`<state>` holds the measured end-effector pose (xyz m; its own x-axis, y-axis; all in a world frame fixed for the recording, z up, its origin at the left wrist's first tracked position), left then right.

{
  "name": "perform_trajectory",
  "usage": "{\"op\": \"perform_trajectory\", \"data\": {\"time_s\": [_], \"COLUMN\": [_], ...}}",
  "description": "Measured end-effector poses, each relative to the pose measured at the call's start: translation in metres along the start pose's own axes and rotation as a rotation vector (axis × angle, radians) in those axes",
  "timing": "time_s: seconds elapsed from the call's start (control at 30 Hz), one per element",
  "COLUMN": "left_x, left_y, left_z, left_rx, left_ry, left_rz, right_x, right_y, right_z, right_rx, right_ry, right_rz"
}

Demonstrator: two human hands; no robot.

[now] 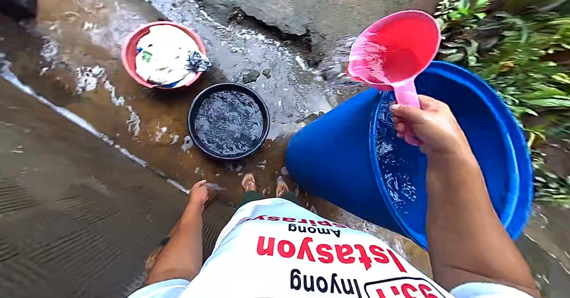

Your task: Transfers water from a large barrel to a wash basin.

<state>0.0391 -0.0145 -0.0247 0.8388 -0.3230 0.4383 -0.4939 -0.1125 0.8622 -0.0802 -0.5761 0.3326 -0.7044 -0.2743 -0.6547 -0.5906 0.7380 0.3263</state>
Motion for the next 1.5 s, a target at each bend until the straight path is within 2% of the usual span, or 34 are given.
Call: {"op": "perform_trajectory", "data": {"time_s": [0.17, 0.37, 0.47, 0.6, 0.7, 0.77, 0.83, 0.97, 1.03, 1.13, 1.2, 1.27, 1.4, 1.5], "left_x": [-0.025, -0.037, -0.033, -0.031, -0.031, -0.033, -0.035, -0.042, -0.049, -0.052, -0.055, -0.058, -0.067, -0.078], "left_y": [0.000, 0.002, 0.005, 0.005, 0.011, 0.016, 0.025, 0.046, 0.058, 0.081, 0.093, 0.104, 0.122, 0.130], "left_z": [-0.021, -0.035, -0.037, -0.039, -0.036, -0.035, -0.034, -0.032, -0.032, -0.024, -0.019, -0.015, -0.020, -0.025], "left_rx": [0.046, 0.069, 0.071, 0.082, 0.096, 0.110, 0.134, 0.198, 0.238, 0.301, 0.330, 0.339, 0.369, 0.387], "left_ry": [0.039, 0.067, 0.063, 0.051, 0.037, -0.001, -0.059, -0.319, -0.526, -0.713, -0.785, -0.824, -0.851, -0.863], "left_rz": [-0.045, -0.071, -0.070, -0.065, -0.067, -0.048, -0.007, 0.018, 0.002, 0.014, 0.044, 0.066, 0.081, 0.090], "right_x": [-0.040, -0.083, -0.095, -0.098, -0.088, -0.068, -0.029, 0.091, 0.150, 0.220, 0.247, 0.266, 0.274, 0.257], "right_y": [-0.044, -0.058, -0.059, -0.056, -0.043, -0.033, -0.028, -0.029, -0.032, -0.037, -0.044, -0.052, -0.049, -0.037], "right_z": [0.063, 0.132, 0.156, 0.160, 0.126, 0.082, 0.029, -0.058, -0.074, -0.062, -0.042, -0.023, -0.018, -0.032], "right_rx": [0.018, 0.013, 0.016, 0.055, 0.075, 0.115, 0.198, 0.311, 0.258, 0.076, -0.045, -0.099, -0.086, -0.139], "right_ry": [0.442, 0.845, 0.982, 1.050, 0.984, 0.907, 0.831, 0.799, 0.860, 0.954, 0.880, 0.650, -0.213, -0.600], "right_rz": [-0.038, -0.097, -0.198, -0.331, -0.324, -0.231, -0.087, 0.212, 0.351, 0.458, 0.450, 0.423, 0.417, 0.344]}}
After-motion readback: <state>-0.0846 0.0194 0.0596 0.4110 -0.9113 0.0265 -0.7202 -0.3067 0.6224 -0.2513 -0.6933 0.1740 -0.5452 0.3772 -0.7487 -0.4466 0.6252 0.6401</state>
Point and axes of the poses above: each hand's wrist, its own y-axis away from the middle knuckle, its own z-axis out of the palm, x = y × z, the point moved 7 cm from there along -y, towards the middle knuckle, and after that the axes turned 11 degrees about y, right-handed, at the moved point
